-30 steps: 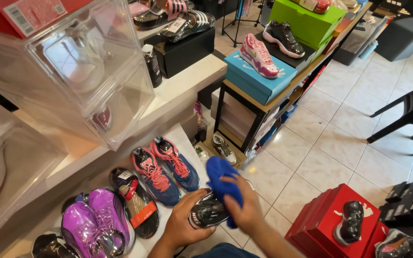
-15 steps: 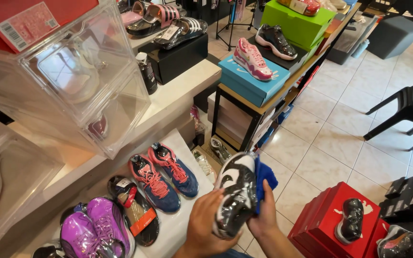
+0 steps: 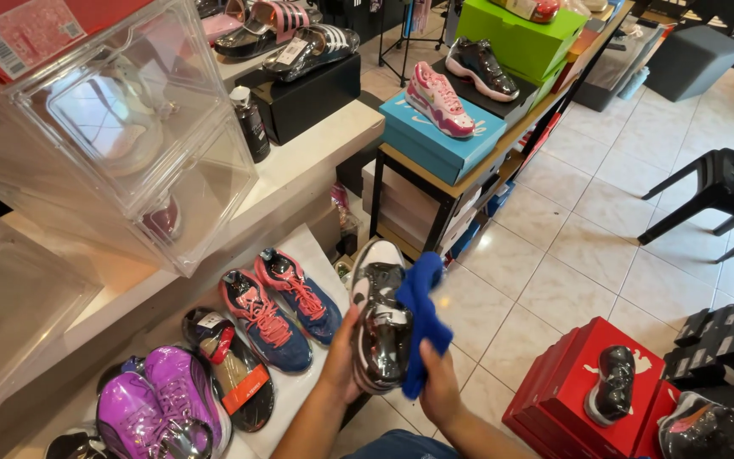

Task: Cleaning and organizing shoeboxes and shoes using a cloth

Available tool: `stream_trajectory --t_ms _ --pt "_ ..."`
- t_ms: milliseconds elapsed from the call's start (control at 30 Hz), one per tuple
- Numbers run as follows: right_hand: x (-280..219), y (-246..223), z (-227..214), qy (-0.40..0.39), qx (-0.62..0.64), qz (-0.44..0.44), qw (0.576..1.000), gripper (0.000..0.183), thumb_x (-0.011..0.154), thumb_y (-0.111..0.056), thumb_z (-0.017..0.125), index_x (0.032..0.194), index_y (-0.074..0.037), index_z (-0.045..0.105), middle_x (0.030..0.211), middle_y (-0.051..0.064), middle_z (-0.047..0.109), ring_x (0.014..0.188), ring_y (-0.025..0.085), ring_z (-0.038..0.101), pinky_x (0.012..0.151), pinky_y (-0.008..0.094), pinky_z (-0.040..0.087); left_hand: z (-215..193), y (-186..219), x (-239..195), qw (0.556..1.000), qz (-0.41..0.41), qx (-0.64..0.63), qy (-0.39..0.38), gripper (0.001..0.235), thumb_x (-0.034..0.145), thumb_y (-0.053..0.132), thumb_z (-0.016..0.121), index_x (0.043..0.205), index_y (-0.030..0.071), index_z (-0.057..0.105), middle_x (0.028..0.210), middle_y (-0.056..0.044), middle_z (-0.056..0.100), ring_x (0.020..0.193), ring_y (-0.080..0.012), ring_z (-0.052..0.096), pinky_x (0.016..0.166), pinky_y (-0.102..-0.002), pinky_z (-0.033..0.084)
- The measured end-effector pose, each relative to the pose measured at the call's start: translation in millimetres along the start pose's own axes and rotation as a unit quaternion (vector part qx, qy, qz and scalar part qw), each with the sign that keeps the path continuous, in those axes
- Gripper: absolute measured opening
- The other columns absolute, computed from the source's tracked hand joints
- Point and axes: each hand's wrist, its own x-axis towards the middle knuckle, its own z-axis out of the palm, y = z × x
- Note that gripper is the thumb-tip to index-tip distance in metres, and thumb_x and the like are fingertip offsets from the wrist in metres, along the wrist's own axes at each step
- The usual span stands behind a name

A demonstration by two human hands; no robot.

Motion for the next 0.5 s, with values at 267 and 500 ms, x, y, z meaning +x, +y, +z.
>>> stream_trajectory --t_ms 267,500 --pt "32.8 -58.7 18.9 -0.223 -0.248 -0.311 0.890 0.051 0.103 -0.045 0.050 0.147 -0.019 0.050 0.167 0.015 0.024 0.153 0.043 0.027 0.126 0.060 0.026 5.2 1.6 -12.5 0.990 0.012 0.141 0.002 0.059 0.096 0.030 0.053 0.152 0.011 0.045 0.138 -0.021 0.062 0.114 -0.0281 0.061 0.091 -0.039 0.053" --pt "2.7 -107.6 58.0 -0.210 -0.547 -0.230 0.777 0.076 0.065 -0.015 0.074 0.140 -0.016 0.061 0.161 0.016 0.039 0.150 0.046 0.032 0.118 0.057 0.034 -29.6 -20.3 0.0 0.956 0.147 0.253 0.020 0.065 0.099 0.050 0.035 0.144 0.007 0.055 0.136 -0.010 0.065 0.118 -0.0178 0.058 0.105 -0.032 0.044"
